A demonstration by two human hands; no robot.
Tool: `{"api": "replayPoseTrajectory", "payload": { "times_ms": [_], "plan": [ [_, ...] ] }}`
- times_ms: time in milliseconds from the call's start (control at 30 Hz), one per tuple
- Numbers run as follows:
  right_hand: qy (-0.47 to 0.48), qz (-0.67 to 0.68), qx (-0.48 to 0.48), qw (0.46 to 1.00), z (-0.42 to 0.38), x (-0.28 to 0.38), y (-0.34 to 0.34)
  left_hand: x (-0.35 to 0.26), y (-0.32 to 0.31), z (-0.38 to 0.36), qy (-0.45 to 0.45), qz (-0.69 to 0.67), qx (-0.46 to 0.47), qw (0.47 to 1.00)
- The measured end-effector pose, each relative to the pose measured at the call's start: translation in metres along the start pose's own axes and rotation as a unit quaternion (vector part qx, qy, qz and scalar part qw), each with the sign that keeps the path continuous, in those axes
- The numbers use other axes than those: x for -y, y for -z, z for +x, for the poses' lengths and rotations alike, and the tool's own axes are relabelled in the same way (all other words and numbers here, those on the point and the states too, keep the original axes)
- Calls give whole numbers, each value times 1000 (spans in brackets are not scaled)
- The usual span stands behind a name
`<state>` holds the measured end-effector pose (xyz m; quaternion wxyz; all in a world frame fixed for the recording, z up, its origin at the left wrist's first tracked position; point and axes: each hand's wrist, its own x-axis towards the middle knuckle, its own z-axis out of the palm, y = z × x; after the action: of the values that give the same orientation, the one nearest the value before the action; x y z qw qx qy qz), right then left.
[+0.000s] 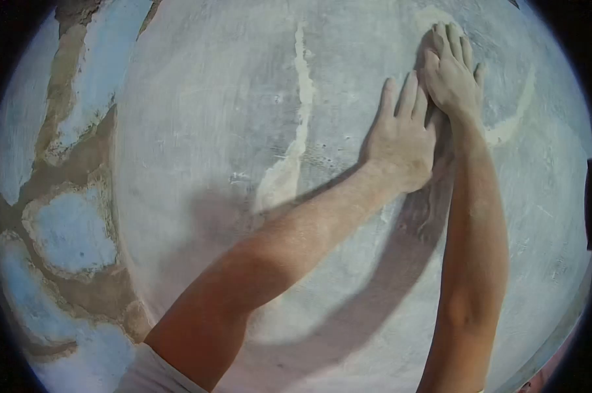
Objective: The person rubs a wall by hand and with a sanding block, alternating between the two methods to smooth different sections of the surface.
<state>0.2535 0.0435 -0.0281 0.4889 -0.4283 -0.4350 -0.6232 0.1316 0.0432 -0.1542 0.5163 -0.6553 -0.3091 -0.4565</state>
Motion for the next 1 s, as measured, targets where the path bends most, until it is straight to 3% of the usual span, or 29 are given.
{"api": "replayPoseTrajectory", "payload": {
  "times_ms": [67,100,233,333,533,667,767,867,1000],
  "plan": [
    [-21,-22,-3,1000,-14,-55,0,-40,2,13,-34,-6,-4,999],
    [-29,-35,-3,999,-20,-79,1,-58,-9,17,-37,-99,-83,991],
    [-95,-39,35,994,-42,-138,24,-104,0,29,-87,-83,-18,993],
    [-143,-47,44,988,-54,-162,28,-106,-1,31,-98,-126,-54,986],
    [-111,-56,58,991,-47,-161,6,-69,-8,25,-93,-161,-26,982],
    [-101,-22,72,992,-22,-40,1,14,2,-6,-60,-127,-9,990],
    [-38,-43,32,998,-9,47,-25,88,6,-39,-33,-89,7,995],
    [1,-37,37,999,6,167,-39,172,-22,-80,26,-142,-120,982],
    [56,-15,22,998,15,332,-63,302,-23,-151,60,-105,-140,983]
  ]
}}
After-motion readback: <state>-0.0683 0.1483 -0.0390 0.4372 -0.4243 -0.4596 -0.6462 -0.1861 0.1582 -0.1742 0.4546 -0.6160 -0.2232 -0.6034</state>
